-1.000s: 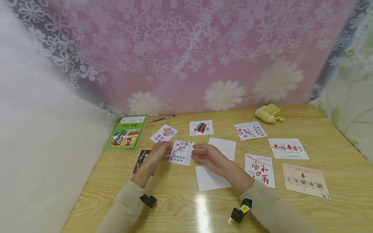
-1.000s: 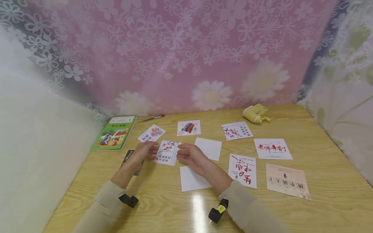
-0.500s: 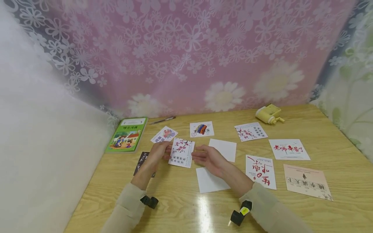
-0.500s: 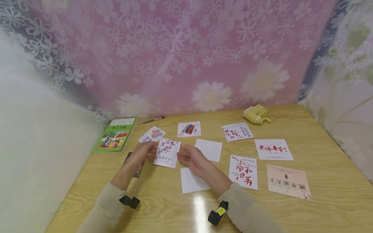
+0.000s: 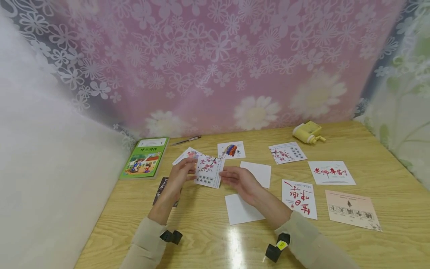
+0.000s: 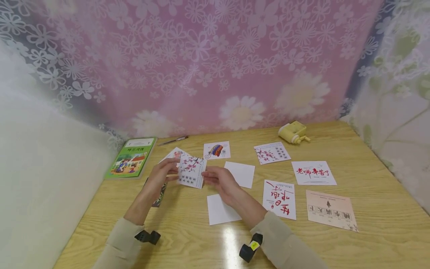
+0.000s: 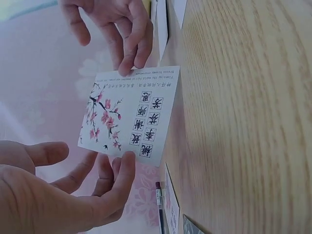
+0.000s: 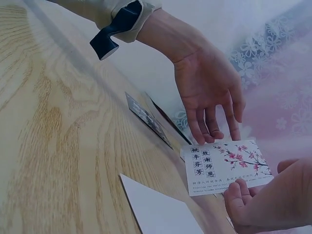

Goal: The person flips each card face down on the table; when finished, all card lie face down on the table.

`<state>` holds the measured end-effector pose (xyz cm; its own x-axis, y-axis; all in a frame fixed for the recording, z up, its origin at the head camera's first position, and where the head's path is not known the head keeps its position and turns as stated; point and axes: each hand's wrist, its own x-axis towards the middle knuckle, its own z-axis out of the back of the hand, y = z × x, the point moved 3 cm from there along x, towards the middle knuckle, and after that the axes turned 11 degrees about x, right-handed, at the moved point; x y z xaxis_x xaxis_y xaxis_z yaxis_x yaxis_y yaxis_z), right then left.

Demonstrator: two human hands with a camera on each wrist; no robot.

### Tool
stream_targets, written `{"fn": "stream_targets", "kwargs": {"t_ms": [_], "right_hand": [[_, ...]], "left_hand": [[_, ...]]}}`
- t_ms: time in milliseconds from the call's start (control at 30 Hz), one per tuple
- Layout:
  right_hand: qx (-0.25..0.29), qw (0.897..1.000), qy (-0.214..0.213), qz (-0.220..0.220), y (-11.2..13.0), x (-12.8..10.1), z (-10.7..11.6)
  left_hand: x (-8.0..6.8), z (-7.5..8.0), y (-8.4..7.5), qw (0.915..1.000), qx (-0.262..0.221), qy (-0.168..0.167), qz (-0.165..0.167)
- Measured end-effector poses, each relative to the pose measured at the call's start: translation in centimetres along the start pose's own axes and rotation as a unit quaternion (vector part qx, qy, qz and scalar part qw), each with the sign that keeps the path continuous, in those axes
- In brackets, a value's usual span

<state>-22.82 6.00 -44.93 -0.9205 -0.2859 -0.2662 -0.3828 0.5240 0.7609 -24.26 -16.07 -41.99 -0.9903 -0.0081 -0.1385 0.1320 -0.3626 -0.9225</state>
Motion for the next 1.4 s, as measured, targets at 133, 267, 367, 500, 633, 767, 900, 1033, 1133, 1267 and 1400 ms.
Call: {"fn": "stream_targets", "kwargs": {"t_ms": [133,267,367,500,633,767,900,1033,1133,1267,1400], "right_hand": [[-0.009,1.0,-0.006,0.007,0.2,-0.2,-0.1],[-0.004,1.0,-0.011,0.011,0.2,-0.3,-0.2],[-0.001,1.0,-0.016,0.016,0.2,-0.2,-0.4],[-0.011,0.999,-0.025,0.031,0.2,-0.2,-0.4],[-0.045,0.997,-0.038,0.047,0.0,-0.3,-0.4],[-0.083,0.994,-0.045,0.057,-0.3,-0.4,-0.4],[-0.1,0.993,-0.038,0.048,-0.5,-0.4,-0.4],[-0.11,0.993,-0.026,0.038,-0.6,-0.3,-0.2],[-0.107,0.993,-0.026,0.039,-0.5,-0.3,-0.1],[-0.092,0.994,-0.035,0.043,-0.5,-0.2,-0.1],[-0.083,0.994,-0.046,0.046,-0.5,0.0,0.1]], "left_hand": [[-0.1,0.1,-0.1,0.9999,0.013,0.0,-0.01],[-0.3,0.2,0.0,0.9998,0.018,-0.002,-0.011],[-0.3,0.3,0.1,0.9999,0.008,-0.003,-0.015],[0.0,0.4,0.3,0.9997,-0.002,-0.009,-0.021],[0.3,0.1,0.6,0.9999,0.002,-0.007,-0.013],[0.5,-0.3,0.9,0.9999,0.006,0.012,0.006],[0.5,-0.4,1.0,0.9996,0.012,0.024,0.005],[0.5,-0.3,1.0,0.9995,0.01,0.029,-0.004],[0.5,-0.1,1.0,0.9994,0.007,0.034,-0.006],[0.6,0.0,1.1,0.9995,0.009,0.032,-0.002],[0.7,0.0,1.5,0.9994,0.013,0.03,-0.006]]}}
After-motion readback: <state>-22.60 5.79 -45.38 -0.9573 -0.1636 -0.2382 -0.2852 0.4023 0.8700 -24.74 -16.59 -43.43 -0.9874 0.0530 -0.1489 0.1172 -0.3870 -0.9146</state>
